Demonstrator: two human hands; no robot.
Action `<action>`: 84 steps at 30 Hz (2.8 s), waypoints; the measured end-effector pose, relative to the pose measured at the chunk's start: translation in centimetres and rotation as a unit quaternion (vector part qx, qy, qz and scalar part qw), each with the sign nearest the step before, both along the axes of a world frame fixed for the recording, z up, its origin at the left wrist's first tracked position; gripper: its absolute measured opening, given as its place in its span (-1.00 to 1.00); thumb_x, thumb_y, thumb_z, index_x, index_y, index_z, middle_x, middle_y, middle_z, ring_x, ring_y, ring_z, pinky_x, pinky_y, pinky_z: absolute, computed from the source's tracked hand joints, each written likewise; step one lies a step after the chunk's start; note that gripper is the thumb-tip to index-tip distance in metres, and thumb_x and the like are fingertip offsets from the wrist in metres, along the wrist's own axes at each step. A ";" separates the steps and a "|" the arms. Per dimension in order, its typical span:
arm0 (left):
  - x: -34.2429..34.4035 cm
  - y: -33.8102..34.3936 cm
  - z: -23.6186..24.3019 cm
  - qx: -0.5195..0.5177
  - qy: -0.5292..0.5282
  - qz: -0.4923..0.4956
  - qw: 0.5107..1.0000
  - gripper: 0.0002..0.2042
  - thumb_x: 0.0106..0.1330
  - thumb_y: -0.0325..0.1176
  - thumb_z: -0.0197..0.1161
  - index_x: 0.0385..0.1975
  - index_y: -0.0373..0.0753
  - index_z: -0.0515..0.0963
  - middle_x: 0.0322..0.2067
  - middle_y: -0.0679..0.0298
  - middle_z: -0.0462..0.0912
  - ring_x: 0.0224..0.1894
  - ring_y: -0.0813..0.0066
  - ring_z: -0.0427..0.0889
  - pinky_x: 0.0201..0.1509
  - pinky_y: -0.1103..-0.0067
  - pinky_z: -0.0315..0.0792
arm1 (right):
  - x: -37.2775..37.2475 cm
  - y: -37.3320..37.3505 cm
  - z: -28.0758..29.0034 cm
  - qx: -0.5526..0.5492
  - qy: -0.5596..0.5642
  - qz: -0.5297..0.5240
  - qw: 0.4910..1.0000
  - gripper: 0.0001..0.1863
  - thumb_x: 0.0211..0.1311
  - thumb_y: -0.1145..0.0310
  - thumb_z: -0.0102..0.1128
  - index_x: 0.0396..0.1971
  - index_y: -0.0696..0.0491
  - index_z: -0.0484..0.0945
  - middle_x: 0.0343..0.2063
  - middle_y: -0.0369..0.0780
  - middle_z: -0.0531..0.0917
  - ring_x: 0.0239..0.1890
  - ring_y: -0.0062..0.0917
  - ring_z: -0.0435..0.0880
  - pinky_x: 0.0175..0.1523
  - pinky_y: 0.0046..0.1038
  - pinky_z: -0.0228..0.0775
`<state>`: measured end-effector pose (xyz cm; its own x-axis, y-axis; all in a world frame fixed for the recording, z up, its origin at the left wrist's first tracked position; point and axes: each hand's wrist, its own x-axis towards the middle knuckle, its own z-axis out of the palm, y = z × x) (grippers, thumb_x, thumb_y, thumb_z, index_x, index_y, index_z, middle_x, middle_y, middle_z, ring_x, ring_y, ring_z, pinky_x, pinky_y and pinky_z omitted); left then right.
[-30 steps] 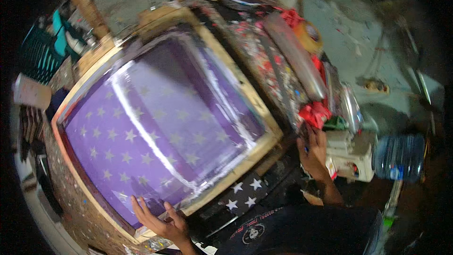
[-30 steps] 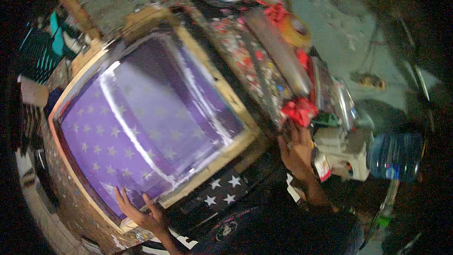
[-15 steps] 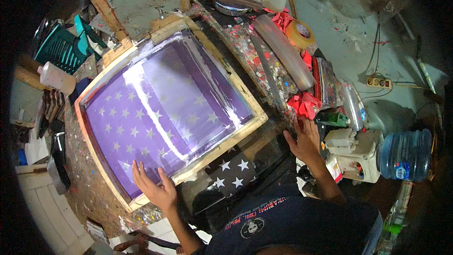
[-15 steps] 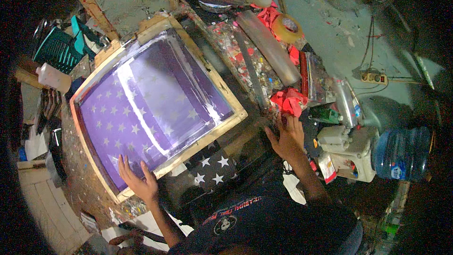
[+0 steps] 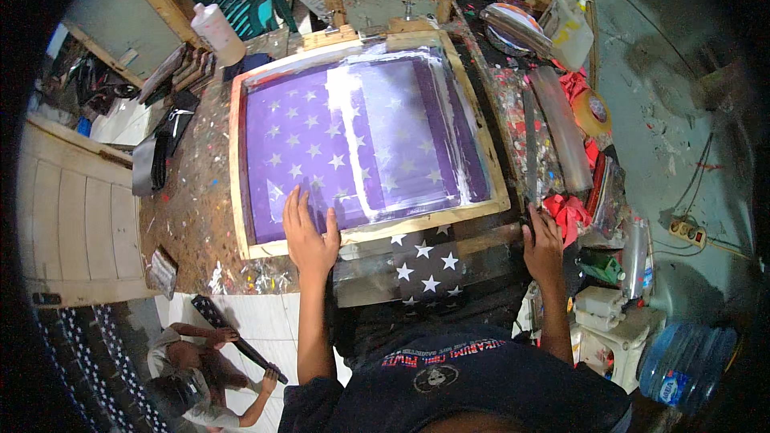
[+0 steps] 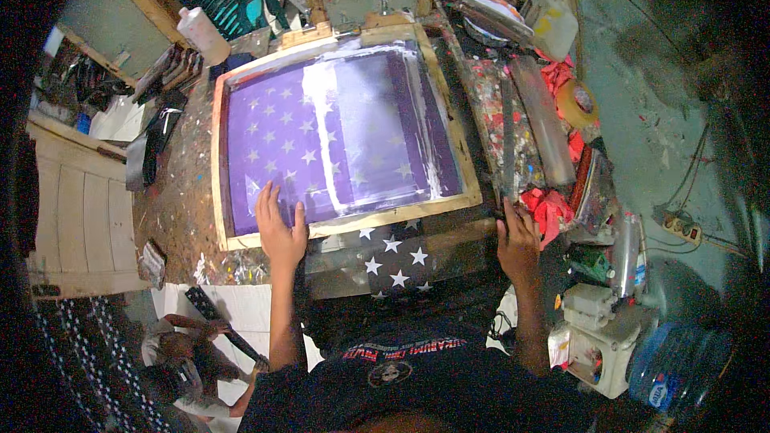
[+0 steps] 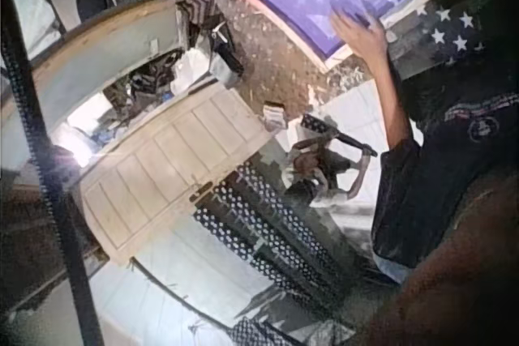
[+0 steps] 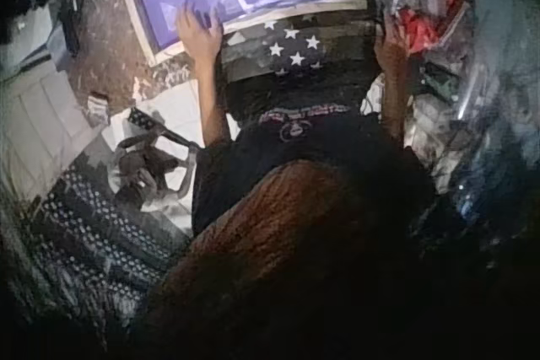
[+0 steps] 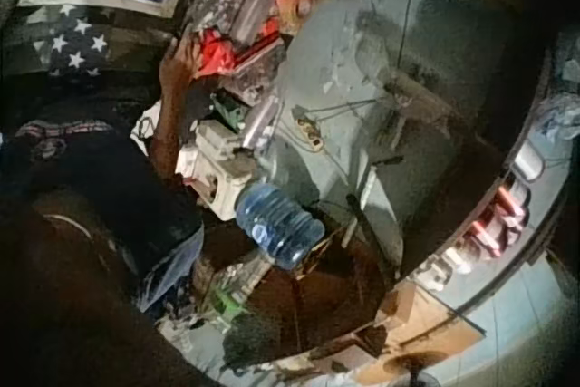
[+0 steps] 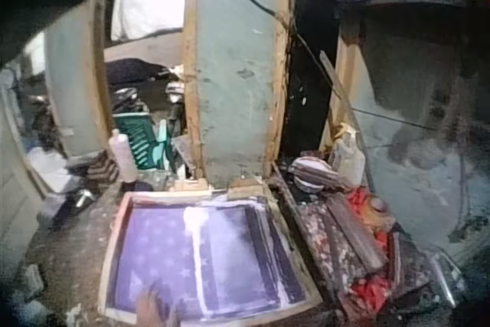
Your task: The person aligns a black fabric with white stars under a screen printing frame, then uses a squeegee to pull white ink across the mesh to transfer the star pattern onto the fabric. The person repeats the alignment and squeegee strokes on the same fabric piece.
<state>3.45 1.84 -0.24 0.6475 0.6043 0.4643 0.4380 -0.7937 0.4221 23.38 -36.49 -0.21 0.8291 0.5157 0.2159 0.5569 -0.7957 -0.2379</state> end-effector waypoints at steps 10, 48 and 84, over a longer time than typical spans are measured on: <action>0.0 0.0 -0.6 0.011 0.000 0.005 1.000 -0.52 0.30 -0.25 0.25 0.15 -0.41 0.41 0.24 -0.06 0.41 0.30 -0.08 0.34 0.39 0.19 0.20 | 1.2 -1.3 -2.5 0.113 -0.061 0.030 0.991 -0.59 0.26 0.44 0.27 0.12 0.09 0.57 -0.11 -0.09 0.70 -0.03 -0.22 0.66 0.11 -0.22 0.42; -1.6 -2.2 1.6 0.015 0.046 -0.192 0.980 -0.38 0.00 -0.16 0.56 0.06 -0.30 0.54 -0.36 0.19 0.54 -0.26 0.22 0.48 -0.10 0.38 0.36 | -2.7 2.2 2.2 0.173 -0.049 0.012 0.984 -0.66 0.18 0.24 0.32 -0.10 0.10 0.64 0.03 -0.13 0.59 0.21 -0.10 0.44 0.31 -0.10 0.18; -1.3 -2.7 6.0 0.094 -0.011 -0.119 0.988 -0.35 0.10 -0.06 0.49 0.13 -0.29 0.47 -0.18 0.22 0.59 -0.10 0.25 0.50 0.25 0.28 0.09 | 1.9 7.9 10.4 0.367 -0.036 0.131 0.920 -0.53 0.35 0.10 0.10 0.10 0.11 0.57 0.19 -0.05 0.51 0.28 -0.15 0.41 0.44 -0.20 0.06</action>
<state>2.19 -0.85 5.77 0.7498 0.3381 0.5688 0.2218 -0.9383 0.2653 25.31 -28.60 10.15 0.6674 0.3888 0.6352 0.7418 -0.2709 -0.6135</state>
